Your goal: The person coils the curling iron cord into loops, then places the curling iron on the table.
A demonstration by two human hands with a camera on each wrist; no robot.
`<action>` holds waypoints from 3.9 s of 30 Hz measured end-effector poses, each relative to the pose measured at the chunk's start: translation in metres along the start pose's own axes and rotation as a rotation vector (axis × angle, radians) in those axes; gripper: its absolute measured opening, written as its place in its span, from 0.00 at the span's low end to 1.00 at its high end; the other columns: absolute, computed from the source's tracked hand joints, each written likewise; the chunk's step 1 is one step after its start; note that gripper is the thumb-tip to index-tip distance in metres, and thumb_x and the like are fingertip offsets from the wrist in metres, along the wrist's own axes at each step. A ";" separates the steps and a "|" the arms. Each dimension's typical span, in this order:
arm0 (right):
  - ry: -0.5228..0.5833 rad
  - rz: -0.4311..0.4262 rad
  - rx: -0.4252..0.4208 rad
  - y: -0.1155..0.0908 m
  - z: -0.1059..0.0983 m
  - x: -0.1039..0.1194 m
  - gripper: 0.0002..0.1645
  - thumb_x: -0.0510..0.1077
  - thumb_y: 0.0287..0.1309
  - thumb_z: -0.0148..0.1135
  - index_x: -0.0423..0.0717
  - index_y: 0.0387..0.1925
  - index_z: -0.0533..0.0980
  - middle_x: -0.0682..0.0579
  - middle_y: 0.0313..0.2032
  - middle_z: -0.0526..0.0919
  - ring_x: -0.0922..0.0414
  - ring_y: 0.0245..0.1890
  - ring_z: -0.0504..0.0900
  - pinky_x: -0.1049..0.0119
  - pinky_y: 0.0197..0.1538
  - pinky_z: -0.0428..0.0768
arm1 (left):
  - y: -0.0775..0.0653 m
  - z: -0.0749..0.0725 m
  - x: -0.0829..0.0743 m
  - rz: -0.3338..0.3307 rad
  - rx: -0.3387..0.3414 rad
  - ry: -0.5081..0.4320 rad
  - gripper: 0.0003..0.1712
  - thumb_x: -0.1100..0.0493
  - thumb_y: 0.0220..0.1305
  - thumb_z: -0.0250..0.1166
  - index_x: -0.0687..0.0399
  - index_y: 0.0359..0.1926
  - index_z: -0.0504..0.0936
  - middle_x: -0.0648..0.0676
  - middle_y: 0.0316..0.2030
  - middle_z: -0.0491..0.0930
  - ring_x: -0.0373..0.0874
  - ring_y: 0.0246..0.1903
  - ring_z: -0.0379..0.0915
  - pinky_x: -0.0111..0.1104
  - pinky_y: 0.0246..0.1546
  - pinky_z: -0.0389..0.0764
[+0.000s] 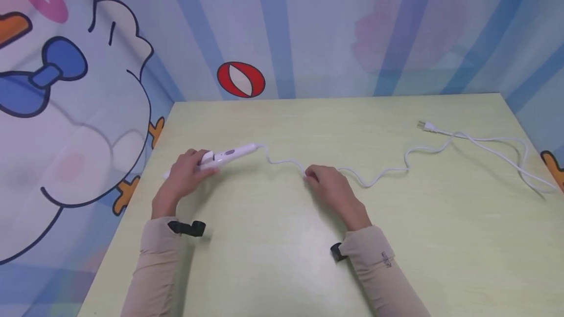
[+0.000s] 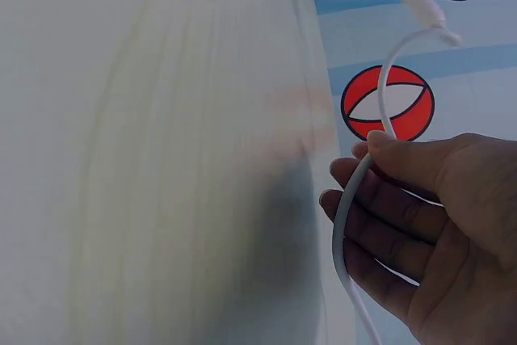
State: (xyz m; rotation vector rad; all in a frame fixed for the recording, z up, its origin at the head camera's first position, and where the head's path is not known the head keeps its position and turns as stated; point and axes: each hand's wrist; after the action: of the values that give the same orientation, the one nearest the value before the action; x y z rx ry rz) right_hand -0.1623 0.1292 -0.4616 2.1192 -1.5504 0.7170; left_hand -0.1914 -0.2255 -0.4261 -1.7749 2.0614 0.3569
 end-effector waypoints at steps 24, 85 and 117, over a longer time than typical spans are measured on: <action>0.010 -0.256 0.148 0.013 -0.042 0.013 0.12 0.41 0.60 0.57 0.43 0.44 0.79 0.52 0.40 0.83 0.57 0.37 0.79 0.59 0.42 0.76 | -0.023 -0.031 -0.083 0.276 0.240 0.076 0.25 0.44 0.54 0.66 0.41 0.53 0.74 0.43 0.39 0.74 0.41 0.40 0.66 0.43 0.49 0.61; 0.285 -0.055 0.183 0.014 -0.056 0.007 0.13 0.46 0.59 0.59 0.45 0.43 0.81 0.48 0.32 0.85 0.50 0.34 0.83 0.61 0.37 0.77 | -0.027 -0.028 -0.103 0.292 0.103 -0.006 0.17 0.37 0.58 0.58 0.40 0.41 0.73 0.45 0.30 0.74 0.41 0.29 0.69 0.35 0.27 0.69; -0.116 -0.139 0.014 0.005 -0.092 0.088 0.09 0.47 0.58 0.60 0.47 0.35 0.80 0.56 0.23 0.80 0.60 0.18 0.72 0.65 0.24 0.69 | -0.013 -0.016 -0.108 0.181 0.105 0.249 0.28 0.26 0.56 0.47 0.40 0.39 0.72 0.48 0.22 0.71 0.42 0.23 0.67 0.33 0.21 0.65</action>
State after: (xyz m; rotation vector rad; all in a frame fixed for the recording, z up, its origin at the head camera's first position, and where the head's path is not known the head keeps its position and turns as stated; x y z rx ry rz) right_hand -0.1605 0.1181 -0.3347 2.2893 -1.4410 0.5677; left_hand -0.1675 -0.1390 -0.3623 -1.6450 2.3743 0.0776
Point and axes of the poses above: each hand's wrist, its own y-axis towards the middle knuckle, its own z-axis out of the palm, x = y × z
